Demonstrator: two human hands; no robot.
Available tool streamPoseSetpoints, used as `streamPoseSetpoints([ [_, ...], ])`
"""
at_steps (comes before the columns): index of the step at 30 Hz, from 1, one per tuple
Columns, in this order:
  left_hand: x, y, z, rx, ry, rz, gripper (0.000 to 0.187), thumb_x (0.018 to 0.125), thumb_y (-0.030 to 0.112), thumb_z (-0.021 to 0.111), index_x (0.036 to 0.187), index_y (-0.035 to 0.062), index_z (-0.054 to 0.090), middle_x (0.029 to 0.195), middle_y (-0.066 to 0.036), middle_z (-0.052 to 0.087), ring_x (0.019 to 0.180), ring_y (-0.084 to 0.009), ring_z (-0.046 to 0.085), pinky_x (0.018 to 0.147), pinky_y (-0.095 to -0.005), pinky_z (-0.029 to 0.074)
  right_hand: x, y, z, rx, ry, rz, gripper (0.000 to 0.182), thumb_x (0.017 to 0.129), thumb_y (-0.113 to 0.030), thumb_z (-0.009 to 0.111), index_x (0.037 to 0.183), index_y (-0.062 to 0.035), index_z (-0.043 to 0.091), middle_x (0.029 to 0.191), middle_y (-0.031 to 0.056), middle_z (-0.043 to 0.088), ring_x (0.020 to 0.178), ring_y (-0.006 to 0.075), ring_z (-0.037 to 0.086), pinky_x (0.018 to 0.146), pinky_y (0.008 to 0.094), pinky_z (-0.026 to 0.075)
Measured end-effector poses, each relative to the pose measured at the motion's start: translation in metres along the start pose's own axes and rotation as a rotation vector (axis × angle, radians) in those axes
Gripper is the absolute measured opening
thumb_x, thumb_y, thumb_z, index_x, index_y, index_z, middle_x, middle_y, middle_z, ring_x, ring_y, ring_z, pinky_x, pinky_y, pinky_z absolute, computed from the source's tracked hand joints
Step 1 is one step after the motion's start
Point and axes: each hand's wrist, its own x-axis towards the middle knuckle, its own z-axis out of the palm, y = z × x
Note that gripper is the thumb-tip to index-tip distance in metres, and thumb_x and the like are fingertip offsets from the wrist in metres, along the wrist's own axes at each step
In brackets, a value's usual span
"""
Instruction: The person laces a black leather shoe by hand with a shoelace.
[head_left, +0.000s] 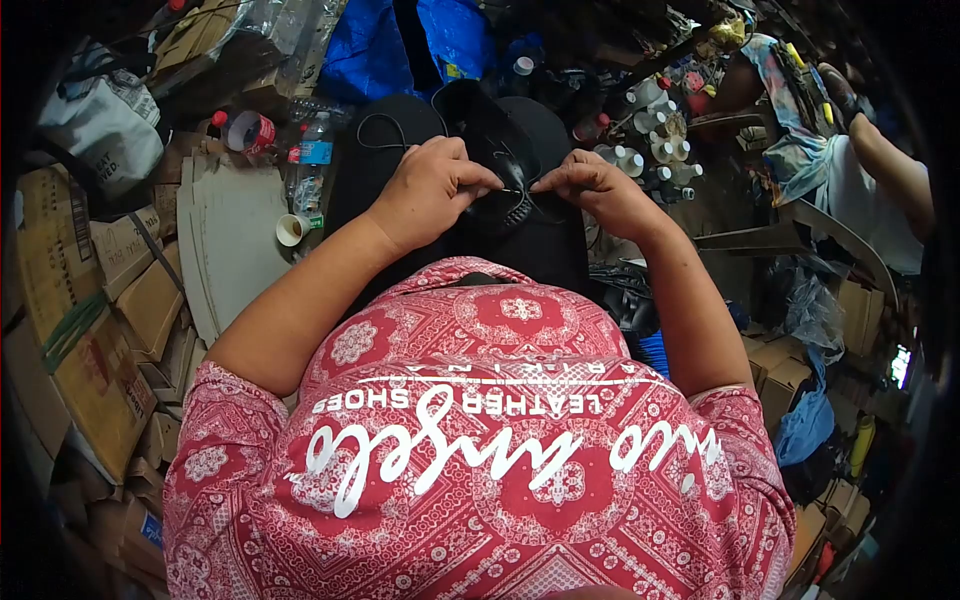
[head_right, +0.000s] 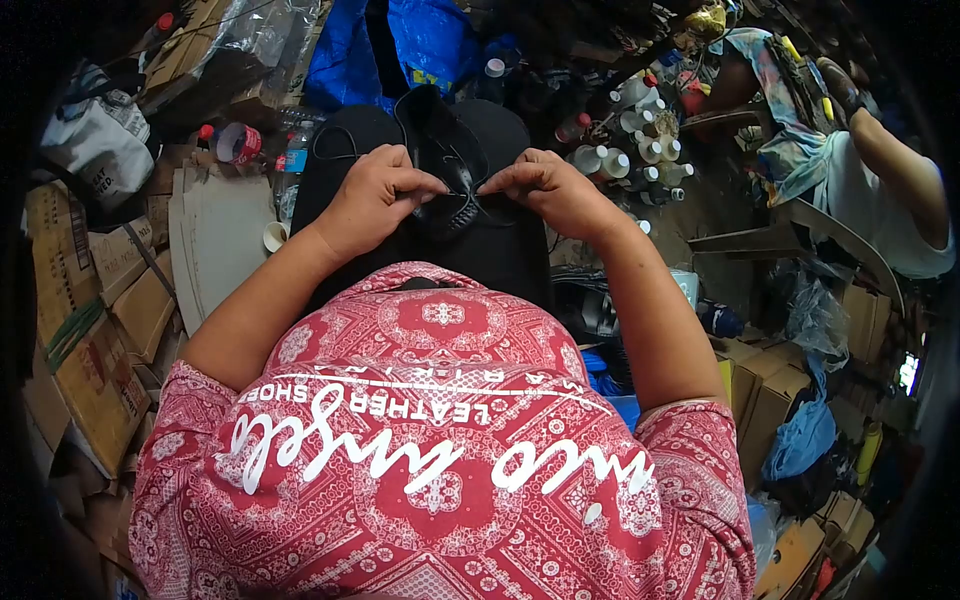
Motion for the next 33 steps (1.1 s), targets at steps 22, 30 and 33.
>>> streamPoseSetpoints([
  [22,0.016,0.01,-0.009,0.186,-0.092,0.279,0.013,0.072,0.008,0.071,0.084,0.0143,0.071,0.076,-0.001,0.055,0.081,-0.0209,0.054,0.074,-0.0339,0.039,-0.001,-0.006,0.004,-0.021,0.01,-0.007,0.03,0.079,-0.003,0.065,0.106,-0.0161,0.072,0.077,0.0007,0.053,0.08,0.0145,0.051,0.075,0.0274,0.044],
  [30,0.0,0.006,0.005,-0.117,-0.001,-0.153,0.022,0.075,0.003,0.069,0.097,0.0051,0.067,0.078,-0.009,0.062,0.069,-0.0164,0.06,0.064,-0.029,0.047,-0.006,-0.003,0.023,0.347,0.103,0.091,0.029,0.081,-0.003,0.067,0.11,-0.0087,0.068,0.09,0.0004,0.064,0.087,0.0088,0.058,0.08,0.0237,0.046],
  [33,0.006,0.01,0.016,-0.317,-0.003,-0.344,0.015,0.074,0.008,0.07,0.088,0.0043,0.068,0.08,-0.009,0.067,0.074,-0.0202,0.064,0.07,-0.0316,0.049,-0.004,-0.007,0.024,0.457,0.09,0.145,0.026,0.084,-0.004,0.066,0.11,-0.0049,0.066,0.094,-0.0005,0.065,0.089,0.0073,0.058,0.083,0.0234,0.046],
])
